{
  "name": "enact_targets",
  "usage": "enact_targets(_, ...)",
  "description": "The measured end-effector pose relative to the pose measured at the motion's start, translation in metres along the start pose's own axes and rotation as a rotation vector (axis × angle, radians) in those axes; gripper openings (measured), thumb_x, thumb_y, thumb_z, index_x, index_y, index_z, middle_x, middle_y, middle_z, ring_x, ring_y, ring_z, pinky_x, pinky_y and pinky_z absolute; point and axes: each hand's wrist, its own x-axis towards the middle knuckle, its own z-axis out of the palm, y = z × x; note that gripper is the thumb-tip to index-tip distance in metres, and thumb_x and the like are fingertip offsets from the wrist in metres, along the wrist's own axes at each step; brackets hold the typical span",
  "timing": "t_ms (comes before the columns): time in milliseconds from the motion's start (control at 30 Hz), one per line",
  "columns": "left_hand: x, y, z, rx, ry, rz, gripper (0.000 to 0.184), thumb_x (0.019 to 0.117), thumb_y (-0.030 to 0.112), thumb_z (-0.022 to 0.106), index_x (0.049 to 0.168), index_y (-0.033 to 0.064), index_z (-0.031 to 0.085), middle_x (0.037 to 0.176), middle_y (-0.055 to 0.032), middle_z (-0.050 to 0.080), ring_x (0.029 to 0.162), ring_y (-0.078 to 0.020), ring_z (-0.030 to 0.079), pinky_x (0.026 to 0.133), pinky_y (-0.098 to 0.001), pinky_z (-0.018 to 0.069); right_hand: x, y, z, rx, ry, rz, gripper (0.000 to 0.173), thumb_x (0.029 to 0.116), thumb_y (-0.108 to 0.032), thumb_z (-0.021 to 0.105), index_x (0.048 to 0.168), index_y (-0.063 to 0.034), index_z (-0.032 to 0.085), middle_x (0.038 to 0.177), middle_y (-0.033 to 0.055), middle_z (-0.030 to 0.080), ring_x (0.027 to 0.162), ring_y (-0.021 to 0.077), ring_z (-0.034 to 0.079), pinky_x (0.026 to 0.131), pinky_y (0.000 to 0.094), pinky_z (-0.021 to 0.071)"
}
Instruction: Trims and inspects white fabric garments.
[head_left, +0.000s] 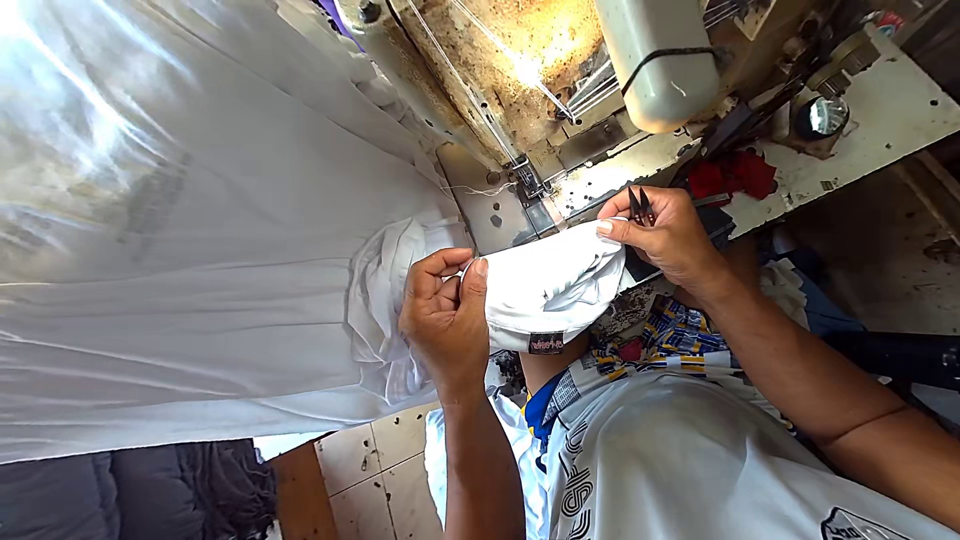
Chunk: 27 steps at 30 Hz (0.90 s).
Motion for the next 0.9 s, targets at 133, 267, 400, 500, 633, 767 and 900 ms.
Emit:
enact_targets(133,0.001,-0.001,0.0,-0.013,-0.006,-0.011,0.026,0.0942,0.003,0.072,0.119,0.0052,0.064,0.108,-0.0016,0.07,0.076,-0.0092,0.068,0.065,-0.0239,0.0608,0.0,0.0,0.0,0.001,0.003,-0.005,0.011,0.0907,-0.008,0.076,0.099,-0.0012,0.074,0.074,0.0034,0.067,0.053,0.0054,0.05,0.046,0.0199,0.0394)
enact_targets(267,0.002,-0.003,0.0,-0.012,-0.006,-0.033,0.026,0.095,0.004,0.071,0.12,0.0062,0.064,0.107,-0.0015,0.07,0.078,-0.0098,0.068,0.067,-0.0244,0.061,-0.001,-0.003,0.0,-0.004,-0.019,-0.024,0.012,0.0925,-0.007,0.074,0.103,-0.0005,0.073,0.08,0.0046,0.07,0.059,0.0064,0.056,0.052,0.0201,0.0459)
enact_targets(400,0.004,-0.007,0.0,-0.029,-0.004,-0.039,0.025,0.0953,0.005,0.071,0.119,0.0056,0.064,0.107,-0.0017,0.069,0.084,-0.0108,0.07,0.071,-0.0253,0.0619,-0.004,-0.004,0.001,-0.057,0.021,-0.098,0.019,0.0933,-0.005,0.072,0.111,0.0007,0.073,0.094,0.0079,0.074,0.073,0.0108,0.066,0.063,0.0237,0.0559)
enact_targets(500,0.004,-0.011,0.0,-0.044,-0.004,-0.058,0.025,0.0956,0.005,0.071,0.12,0.0062,0.064,0.107,-0.0021,0.069,0.085,-0.0118,0.07,0.072,-0.0261,0.0619,-0.018,-0.01,0.003,-0.188,0.102,-0.312,0.021,0.0927,-0.002,0.071,0.113,0.0032,0.07,0.106,0.0091,0.073,0.063,0.0057,0.055,0.051,0.0203,0.0444)
enact_targets(633,0.004,-0.014,-0.004,-0.036,-0.012,-0.084,0.025,0.0958,0.007,0.071,0.119,0.007,0.064,0.105,-0.0016,0.07,0.084,-0.0112,0.07,0.071,-0.0257,0.0617,-0.042,-0.01,-0.005,-0.272,-0.243,-0.405,0.026,0.0873,-0.014,0.082,0.108,0.001,0.074,0.107,0.0078,0.071,0.078,0.0057,0.061,0.062,0.0196,0.0528)
enact_targets(767,0.004,-0.014,-0.007,-0.01,-0.045,-0.116,0.024,0.0971,0.012,0.071,0.121,0.0093,0.065,0.107,-0.0007,0.07,0.077,-0.0097,0.068,0.065,-0.024,0.06,-0.063,0.016,-0.012,-0.357,-0.502,-0.207,0.038,0.0892,-0.021,0.082,0.124,-0.0077,0.073,0.126,0.0023,0.069,0.103,0.0054,0.066,0.086,0.0219,0.0582)
enact_targets(900,0.003,-0.013,-0.008,-0.016,-0.058,-0.142,0.024,0.098,0.015,0.07,0.121,0.0117,0.065,0.109,-0.0005,0.07,0.072,-0.0103,0.066,0.061,-0.0244,0.0588,-0.071,0.026,-0.007,-0.347,-0.458,-0.122,0.024,0.0959,-0.014,0.073,0.12,-0.0094,0.075,0.119,0.0009,0.071,0.096,0.005,0.067,0.082,0.0213,0.0591)
